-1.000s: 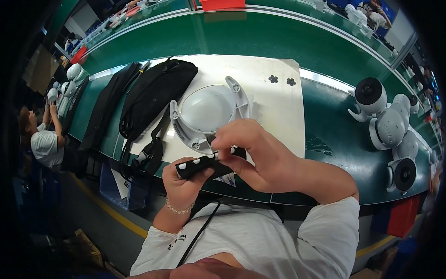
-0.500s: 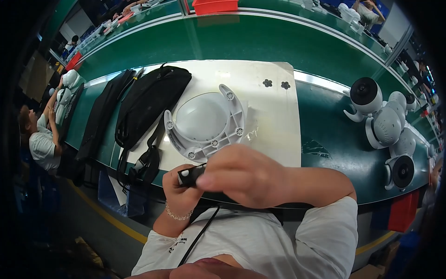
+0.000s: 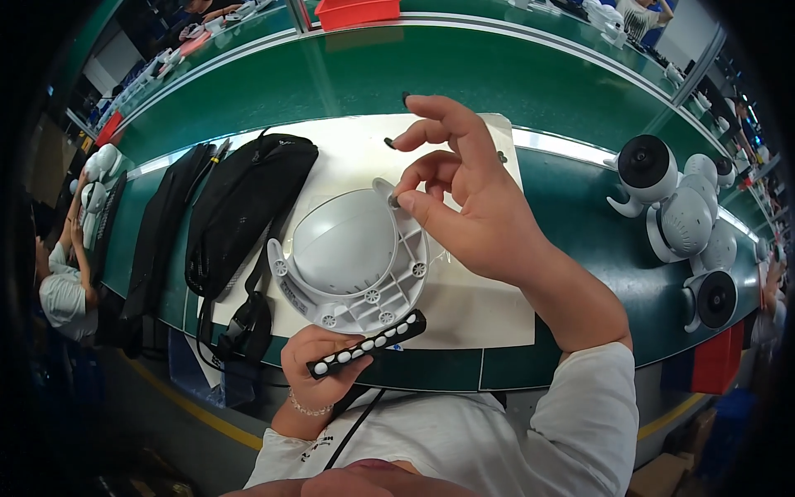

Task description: The recorder is assembling various components of a dome security camera on a factory assembly line.

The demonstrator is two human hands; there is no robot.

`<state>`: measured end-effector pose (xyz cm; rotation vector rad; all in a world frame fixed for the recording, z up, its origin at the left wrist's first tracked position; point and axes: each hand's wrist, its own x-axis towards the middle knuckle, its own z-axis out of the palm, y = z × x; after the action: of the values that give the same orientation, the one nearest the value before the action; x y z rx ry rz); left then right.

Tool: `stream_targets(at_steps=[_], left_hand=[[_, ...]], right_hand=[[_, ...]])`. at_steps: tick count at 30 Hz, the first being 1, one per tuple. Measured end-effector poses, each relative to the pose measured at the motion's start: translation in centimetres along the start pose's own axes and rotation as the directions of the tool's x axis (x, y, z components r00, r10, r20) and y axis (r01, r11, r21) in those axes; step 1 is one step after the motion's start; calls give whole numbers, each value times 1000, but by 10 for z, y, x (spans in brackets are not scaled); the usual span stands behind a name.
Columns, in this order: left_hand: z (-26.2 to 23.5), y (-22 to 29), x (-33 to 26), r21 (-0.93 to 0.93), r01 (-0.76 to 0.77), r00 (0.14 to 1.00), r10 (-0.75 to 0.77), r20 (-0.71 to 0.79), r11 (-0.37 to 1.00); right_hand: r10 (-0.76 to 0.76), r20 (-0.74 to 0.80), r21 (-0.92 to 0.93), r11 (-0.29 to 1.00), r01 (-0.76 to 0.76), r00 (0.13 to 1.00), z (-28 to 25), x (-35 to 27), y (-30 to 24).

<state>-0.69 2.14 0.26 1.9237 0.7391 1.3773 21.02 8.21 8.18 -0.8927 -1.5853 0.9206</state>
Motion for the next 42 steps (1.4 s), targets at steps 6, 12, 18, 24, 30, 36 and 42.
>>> stream_targets(at_steps=[6,12,18,24,30,36,42], left_hand=[[3,-7,3,-13,13,1000,-13,19,1000],[3,-5,6,-25,-4,1000,4,23,1000],[3,-7,5,-16,-27,1000,27,16,1000],[2,-9,2,-5,-24,1000,24,-8,1000],[2,-6,3,15,-26,1000,26,-12,1000],[3,-8,2,22,-62,998,62,-17,998],[2,-17,-5,27,-190,982,189,9,981]], right_hand=[[-179,40,-267,946,183,983,-1,-5,1],[-298,51,-321,899,298,953,0,-9,5],[-473,136,-509,720,471,871,3,-13,10],[-540,281,-654,497,570,793,12,-20,-1],[-316,444,-705,454,545,838,15,-27,-21],[-621,236,-588,521,619,747,5,-20,0],[-518,338,-627,499,599,786,9,-19,5]])
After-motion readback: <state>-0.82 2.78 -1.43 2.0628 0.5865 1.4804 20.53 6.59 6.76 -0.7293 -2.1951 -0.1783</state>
